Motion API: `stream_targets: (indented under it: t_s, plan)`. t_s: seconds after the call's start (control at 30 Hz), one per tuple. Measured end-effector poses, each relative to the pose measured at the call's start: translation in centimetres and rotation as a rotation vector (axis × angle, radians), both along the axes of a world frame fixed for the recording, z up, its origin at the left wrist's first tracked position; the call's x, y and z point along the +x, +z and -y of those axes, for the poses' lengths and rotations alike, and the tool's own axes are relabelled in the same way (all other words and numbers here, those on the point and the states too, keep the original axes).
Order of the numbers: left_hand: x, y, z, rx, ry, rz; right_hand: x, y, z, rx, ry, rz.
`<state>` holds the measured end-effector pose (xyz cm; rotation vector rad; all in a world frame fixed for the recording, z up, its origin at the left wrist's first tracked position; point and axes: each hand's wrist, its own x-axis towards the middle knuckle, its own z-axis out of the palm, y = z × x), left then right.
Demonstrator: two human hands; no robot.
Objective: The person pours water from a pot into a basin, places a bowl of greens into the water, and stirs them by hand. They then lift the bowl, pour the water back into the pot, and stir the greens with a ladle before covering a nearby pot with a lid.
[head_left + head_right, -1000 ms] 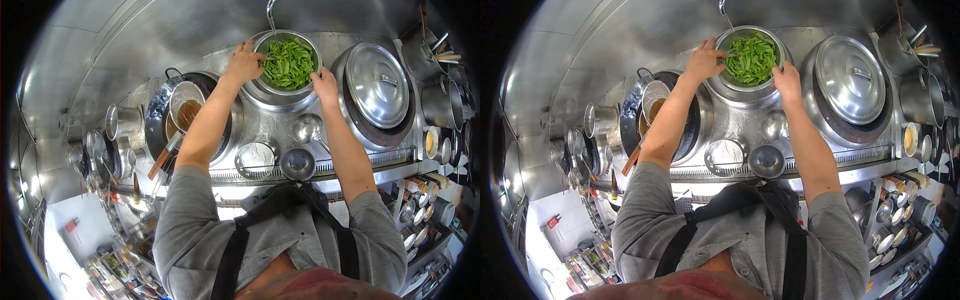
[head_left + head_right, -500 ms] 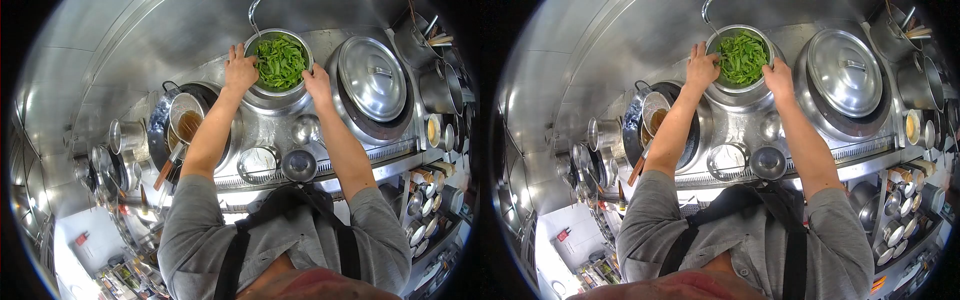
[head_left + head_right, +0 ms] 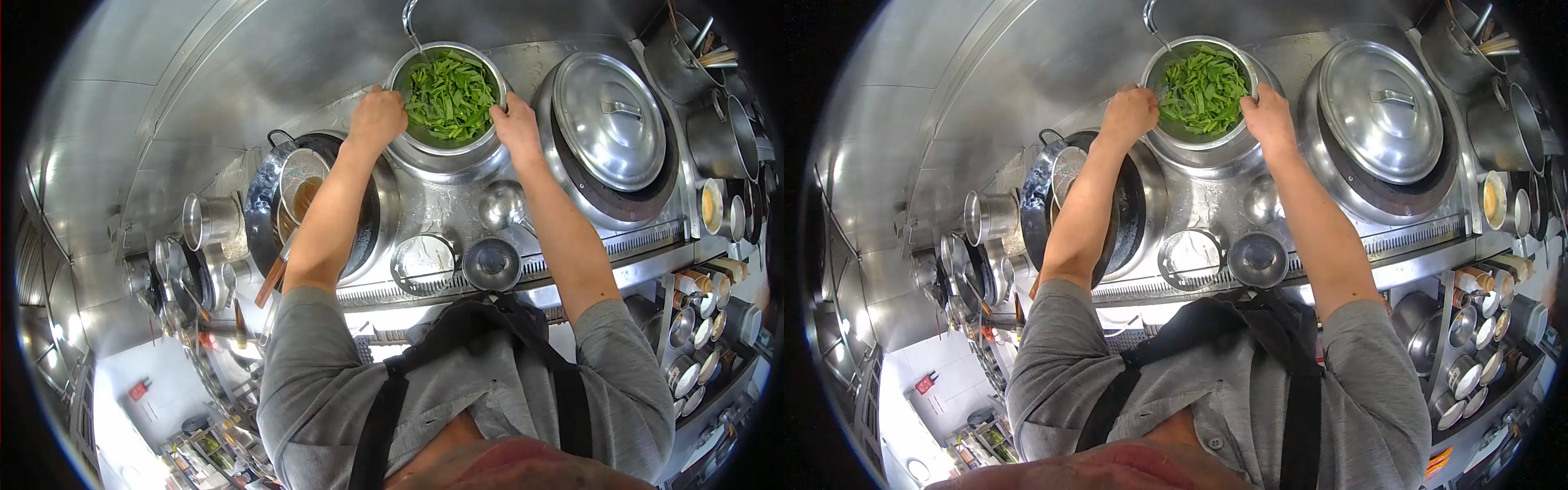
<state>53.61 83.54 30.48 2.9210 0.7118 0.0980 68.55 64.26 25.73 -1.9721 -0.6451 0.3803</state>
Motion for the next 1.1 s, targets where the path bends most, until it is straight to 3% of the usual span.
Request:
stream_targets:
  t_s: [0.07,0.2,0.3,0.37,0.4,0.47,0.5,0.57,0.67,0.8,1.0,1.07,1.1]
  plan:
    - [0.1,-1.6,-0.3,0.135,0.111,-0.042,-0.2,-1.1,-0.6,0.026,0.002,0.151]
    - [0.0,0.4,0.7,0.121,0.186,0.033,-0.6,-0.4,-0.6,0.026,-0.004,0.144]
    - [-0.9,0.4,-0.9,0.155,0.189,0.067,-0.5,0.7,0.0,0.030,-0.004,-0.086]
    - [-1.7,0.6,-1.3,-0.320,0.106,0.205,0.3,-0.2,0.2,0.003,0.006,-0.212]
    - [-2.0,0.8,-1.1,-0.321,0.110,0.204,0.8,-1.3,0.1,0.001,0.010,-0.214]
    - [-3.1,1.1,0.3,-0.715,0.298,0.307,1.6,-3.7,-0.2,0.002,0.013,-0.062]
    - [-3.8,1.3,1.1,-0.725,0.303,0.300,1.8,-4.1,-0.2,-0.010,0.013,-0.068]
    - [-5.6,1.3,3.1,-1.041,0.276,0.405,2.0,-4.5,-0.1,0.006,0.037,-0.069]
    - [-7.9,0.3,7.5,-1.244,0.304,0.411,2.1,-4.5,0.1,-0.068,0.055,-0.039]
    - [-10.7,-3.3,11.4,-1.314,0.349,0.258,2.3,-5.3,0.1,-0.086,0.072,-0.032]
    - [-13.1,-5.0,10.7,-1.256,0.384,0.343,2.4,-5.2,0.4,-0.082,0.119,-0.045]
    - [-13.2,-4.7,10.8,-1.319,0.388,0.316,2.9,-6.6,0.3,-0.039,0.106,0.120]
    - [-13.3,-5.5,10.7,-1.325,0.395,0.309,2.0,-4.9,0.5,0.063,0.106,-0.170]
